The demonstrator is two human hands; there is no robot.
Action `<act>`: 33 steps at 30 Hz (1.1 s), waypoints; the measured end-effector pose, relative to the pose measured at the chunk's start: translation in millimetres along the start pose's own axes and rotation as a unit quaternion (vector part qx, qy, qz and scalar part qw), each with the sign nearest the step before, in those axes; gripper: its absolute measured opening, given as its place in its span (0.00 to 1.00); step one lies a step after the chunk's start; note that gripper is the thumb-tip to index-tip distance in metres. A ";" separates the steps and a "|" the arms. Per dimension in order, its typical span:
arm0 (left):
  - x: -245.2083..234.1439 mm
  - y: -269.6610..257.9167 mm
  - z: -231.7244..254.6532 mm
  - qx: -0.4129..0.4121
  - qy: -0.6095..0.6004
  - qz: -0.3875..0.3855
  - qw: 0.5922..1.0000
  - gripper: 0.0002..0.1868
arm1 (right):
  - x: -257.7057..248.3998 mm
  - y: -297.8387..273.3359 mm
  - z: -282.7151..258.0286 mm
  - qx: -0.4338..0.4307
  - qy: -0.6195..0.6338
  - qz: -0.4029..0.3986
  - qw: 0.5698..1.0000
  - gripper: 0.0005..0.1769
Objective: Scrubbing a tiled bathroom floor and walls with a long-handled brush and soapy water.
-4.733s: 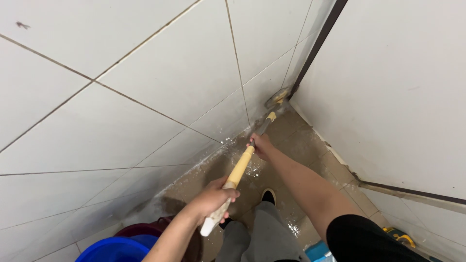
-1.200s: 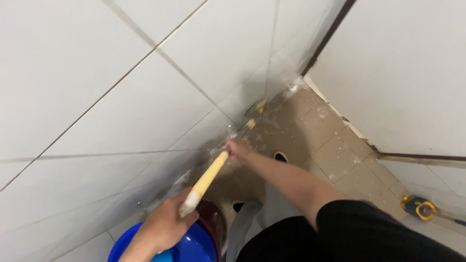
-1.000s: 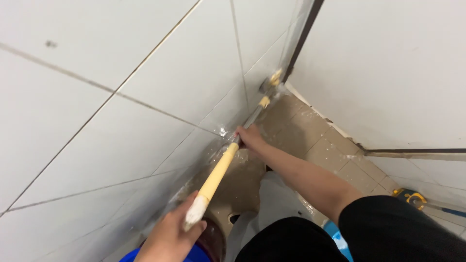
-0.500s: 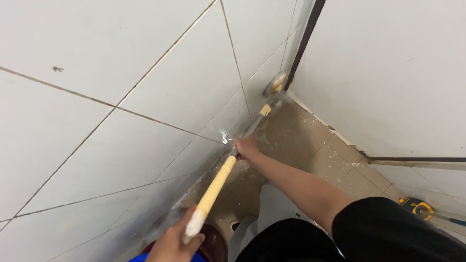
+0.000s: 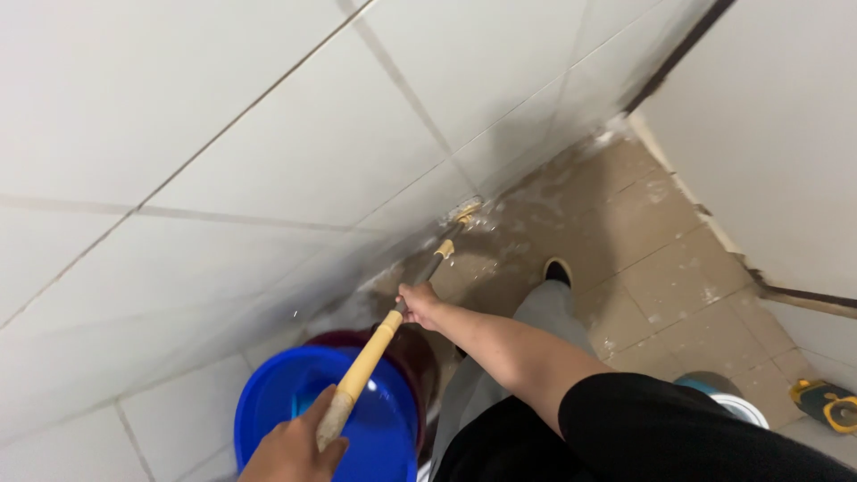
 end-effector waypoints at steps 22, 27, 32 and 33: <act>-64.1 -45.4 111.0 0.183 -0.131 -0.044 0.973 0.41 | -156.5 -157.8 -196.5 -0.251 -0.102 0.181 0.945 0.12; -68.8 -45.2 116.2 0.148 -0.103 -0.050 0.982 0.41 | -151.5 -179.2 -221.3 -0.265 -0.099 0.271 0.920 0.08; -40.6 -28.3 76.1 0.161 -0.111 -0.041 0.980 0.43 | -133.9 -129.9 -169.9 -0.261 -0.087 0.289 0.917 0.05; -34.9 -26.5 69.6 0.145 -0.085 -0.037 0.985 0.43 | -129.7 -115.1 -150.5 -0.225 -0.086 0.255 0.937 0.09</act>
Point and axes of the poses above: each hand's wrist, its own y-axis towards the middle knuckle, its own x-axis out of the palm, z = x × y, the point moved 3 cm from there along y, towards the middle knuckle, and after that the axes turned 10 degrees about -y, right-handed, at the moved point
